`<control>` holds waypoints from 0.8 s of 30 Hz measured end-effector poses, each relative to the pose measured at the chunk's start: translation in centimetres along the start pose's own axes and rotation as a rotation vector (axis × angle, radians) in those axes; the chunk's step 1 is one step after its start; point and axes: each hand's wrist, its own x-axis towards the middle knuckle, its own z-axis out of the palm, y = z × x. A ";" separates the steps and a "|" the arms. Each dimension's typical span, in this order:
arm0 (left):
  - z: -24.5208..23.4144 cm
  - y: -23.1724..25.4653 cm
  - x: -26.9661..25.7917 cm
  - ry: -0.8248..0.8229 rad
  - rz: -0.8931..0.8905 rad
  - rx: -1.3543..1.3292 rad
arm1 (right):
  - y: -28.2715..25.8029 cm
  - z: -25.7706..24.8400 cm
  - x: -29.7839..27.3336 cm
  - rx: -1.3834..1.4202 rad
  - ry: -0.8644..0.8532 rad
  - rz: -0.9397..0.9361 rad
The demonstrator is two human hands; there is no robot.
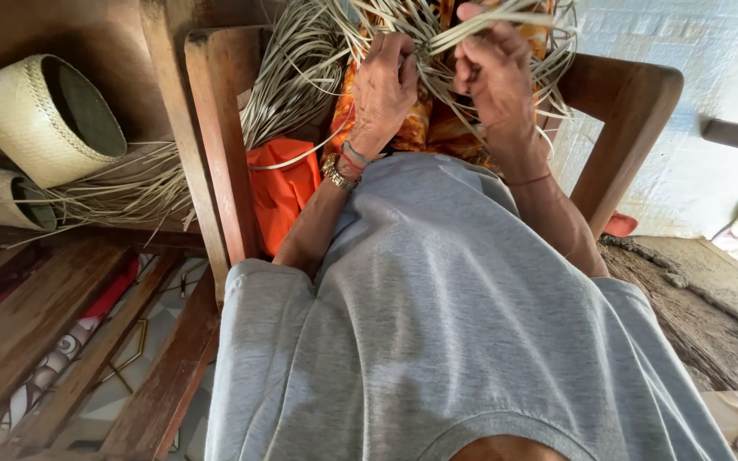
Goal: Weaving natural plant fibers together to create a basket or container
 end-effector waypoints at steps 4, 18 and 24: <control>0.6 -1.0 0.0 -0.019 0.006 0.020 | -2.0 0.1 0.9 -0.179 0.042 -0.149; -0.4 -0.7 1.2 -0.036 0.085 0.213 | 1.5 1.4 2.2 -0.880 -0.165 -0.443; 0.8 -2.2 0.2 -0.087 -0.011 0.174 | 1.4 1.8 2.5 -0.825 -0.154 -0.495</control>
